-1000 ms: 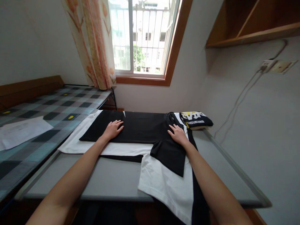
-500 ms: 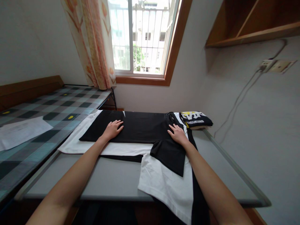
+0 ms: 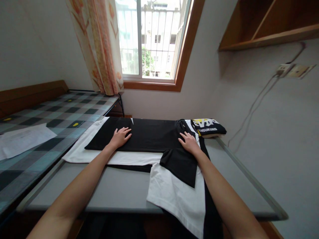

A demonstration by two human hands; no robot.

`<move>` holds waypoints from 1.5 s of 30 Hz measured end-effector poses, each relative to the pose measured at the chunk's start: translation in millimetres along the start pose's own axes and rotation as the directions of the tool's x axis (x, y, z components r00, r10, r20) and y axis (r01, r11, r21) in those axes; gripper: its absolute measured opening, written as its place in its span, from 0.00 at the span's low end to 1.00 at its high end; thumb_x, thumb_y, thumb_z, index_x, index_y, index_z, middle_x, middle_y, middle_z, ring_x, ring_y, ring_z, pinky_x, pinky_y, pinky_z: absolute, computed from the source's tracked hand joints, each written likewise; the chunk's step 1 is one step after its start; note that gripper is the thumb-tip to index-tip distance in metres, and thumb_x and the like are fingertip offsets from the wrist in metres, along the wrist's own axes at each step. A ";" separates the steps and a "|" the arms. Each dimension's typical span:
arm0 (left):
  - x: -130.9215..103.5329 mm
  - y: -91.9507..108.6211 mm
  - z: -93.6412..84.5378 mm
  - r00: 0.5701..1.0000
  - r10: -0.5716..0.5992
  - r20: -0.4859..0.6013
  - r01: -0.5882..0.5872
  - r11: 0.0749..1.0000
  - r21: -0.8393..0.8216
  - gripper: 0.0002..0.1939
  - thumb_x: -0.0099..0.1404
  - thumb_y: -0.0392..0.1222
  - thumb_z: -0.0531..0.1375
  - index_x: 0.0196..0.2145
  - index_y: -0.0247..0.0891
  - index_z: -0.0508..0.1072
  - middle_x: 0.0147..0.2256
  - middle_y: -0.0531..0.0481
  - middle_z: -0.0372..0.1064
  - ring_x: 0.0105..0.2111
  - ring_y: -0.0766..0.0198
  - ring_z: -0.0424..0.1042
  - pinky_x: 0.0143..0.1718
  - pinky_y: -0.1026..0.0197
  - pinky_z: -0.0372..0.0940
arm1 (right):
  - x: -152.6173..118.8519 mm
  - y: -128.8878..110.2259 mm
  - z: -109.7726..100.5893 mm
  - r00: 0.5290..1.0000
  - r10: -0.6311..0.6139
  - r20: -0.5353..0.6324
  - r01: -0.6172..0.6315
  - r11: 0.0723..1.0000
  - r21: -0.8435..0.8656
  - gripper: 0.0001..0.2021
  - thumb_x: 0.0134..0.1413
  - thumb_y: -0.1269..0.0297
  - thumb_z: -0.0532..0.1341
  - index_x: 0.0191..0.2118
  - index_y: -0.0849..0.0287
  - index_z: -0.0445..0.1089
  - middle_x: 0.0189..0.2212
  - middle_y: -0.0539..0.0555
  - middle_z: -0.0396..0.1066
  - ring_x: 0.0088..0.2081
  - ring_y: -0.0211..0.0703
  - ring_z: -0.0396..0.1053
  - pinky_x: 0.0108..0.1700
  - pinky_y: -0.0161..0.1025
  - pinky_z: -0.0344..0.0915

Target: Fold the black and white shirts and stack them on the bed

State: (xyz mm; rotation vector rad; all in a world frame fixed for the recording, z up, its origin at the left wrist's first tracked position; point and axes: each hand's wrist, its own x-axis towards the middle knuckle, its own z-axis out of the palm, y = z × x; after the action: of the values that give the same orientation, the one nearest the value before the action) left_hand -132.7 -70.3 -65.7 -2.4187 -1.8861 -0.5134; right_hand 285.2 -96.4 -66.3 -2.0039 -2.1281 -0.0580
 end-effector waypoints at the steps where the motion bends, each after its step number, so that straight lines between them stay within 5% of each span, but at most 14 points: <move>1: -0.5 2.0 -2.4 0.999 0.014 -0.030 -0.014 1.000 0.000 0.20 0.69 0.49 0.52 0.55 0.44 0.71 0.60 0.45 0.64 0.63 0.50 0.57 0.64 0.41 0.47 | -0.6 -0.1 -2.7 0.999 -0.013 -0.042 0.013 1.000 0.003 0.24 0.64 0.55 0.52 0.61 0.61 0.66 0.63 0.63 0.59 0.64 0.55 0.55 0.63 0.49 0.52; 7: -5.1 33.8 -18.7 0.973 0.190 -0.133 -0.201 0.977 -0.075 0.15 0.69 0.50 0.53 0.41 0.42 0.77 0.42 0.47 0.75 0.45 0.58 0.72 0.53 0.53 0.60 | -4.8 -3.2 -26.2 0.960 0.028 -0.278 -0.031 1.000 -0.005 0.18 0.65 0.56 0.50 0.40 0.60 0.75 0.45 0.62 0.73 0.48 0.52 0.69 0.51 0.45 0.61; 13: -15.5 64.7 -20.5 0.921 0.387 0.050 -0.374 0.911 -0.175 0.20 0.68 0.55 0.54 0.25 0.40 0.73 0.23 0.52 0.72 0.25 0.65 0.69 0.39 0.59 0.61 | -4.5 -1.2 -23.7 0.998 0.042 -0.043 -0.040 0.998 0.042 0.18 0.65 0.54 0.51 0.32 0.57 0.72 0.36 0.57 0.75 0.38 0.47 0.72 0.38 0.38 0.61; 17: -24.1 81.1 -19.0 0.895 0.443 0.056 -0.418 0.875 -0.246 0.16 0.65 0.54 0.58 0.28 0.40 0.75 0.26 0.51 0.72 0.27 0.64 0.69 0.35 0.61 0.61 | -2.6 1.4 -18.5 0.999 0.049 -0.013 -0.047 0.993 0.110 0.16 0.64 0.55 0.53 0.32 0.57 0.73 0.35 0.56 0.76 0.38 0.46 0.73 0.38 0.38 0.61; 24: -39.8 119.0 -19.3 0.794 0.608 -0.014 -0.554 0.714 -0.428 0.15 0.63 0.47 0.61 0.46 0.41 0.76 0.44 0.45 0.71 0.44 0.59 0.70 0.48 0.58 0.63 | 3.0 10.4 -15.3 0.991 0.076 -0.106 -0.040 0.950 0.310 0.17 0.60 0.52 0.54 0.29 0.57 0.73 0.30 0.56 0.76 0.33 0.46 0.72 0.35 0.38 0.61; 31: -43.4 146.2 -22.8 0.681 0.732 0.016 -0.632 0.598 -0.493 0.22 0.62 0.32 0.58 0.53 0.44 0.72 0.50 0.46 0.67 0.49 0.60 0.67 0.54 0.58 0.60 | 11.6 31.0 -22.9 0.961 0.185 -0.204 0.044 0.626 0.778 0.26 0.48 0.38 0.57 0.26 0.60 0.72 0.22 0.56 0.72 0.26 0.43 0.68 0.30 0.39 0.63; 36: -34.3 161.4 -27.3 0.604 0.792 0.086 -0.702 0.580 -0.413 0.20 0.60 0.30 0.59 0.49 0.46 0.75 0.54 0.48 0.65 0.52 0.58 0.65 0.55 0.56 0.57 | 8.0 34.3 -29.0 0.953 0.250 -0.169 0.042 0.443 0.896 0.23 0.46 0.40 0.62 0.28 0.60 0.72 0.23 0.53 0.70 0.24 0.38 0.64 0.29 0.37 0.62; 39: -26.3 170.9 -31.1 0.569 0.811 0.135 -0.706 0.566 -0.425 0.13 0.58 0.33 0.62 0.41 0.43 0.77 0.47 0.48 0.70 0.49 0.59 0.66 0.52 0.58 0.58 | 5.4 33.1 -31.4 0.970 0.215 -0.108 0.019 0.381 0.924 0.22 0.44 0.43 0.64 0.30 0.60 0.73 0.24 0.52 0.69 0.25 0.36 0.63 0.29 0.36 0.61; 43: -15.8 183.1 -31.1 0.566 0.816 0.117 -0.636 0.523 -0.567 0.08 0.55 0.34 0.64 0.35 0.38 0.75 0.40 0.49 0.71 0.42 0.62 0.68 0.47 0.61 0.61 | -0.5 30.3 -38.7 1.000 0.002 0.028 -0.027 0.393 0.919 0.21 0.44 0.45 0.65 0.31 0.61 0.74 0.25 0.52 0.70 0.26 0.36 0.64 0.29 0.35 0.61; 45: -9.5 188.3 -25.5 0.633 0.768 0.094 -0.510 0.505 -0.696 0.05 0.57 0.36 0.62 0.34 0.36 0.74 0.36 0.50 0.70 0.37 0.65 0.69 0.40 0.64 0.63 | -4.6 28.6 -43.6 0.989 -0.110 0.100 -0.045 0.420 0.906 0.21 0.45 0.45 0.66 0.32 0.61 0.75 0.26 0.51 0.70 0.27 0.35 0.64 0.29 0.34 0.61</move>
State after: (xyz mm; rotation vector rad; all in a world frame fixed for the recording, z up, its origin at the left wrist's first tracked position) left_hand 37.8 -134.6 -11.1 -3.6229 -0.6565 -0.6788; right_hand 319.4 -106.6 -28.1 -1.2638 -1.6129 1.0591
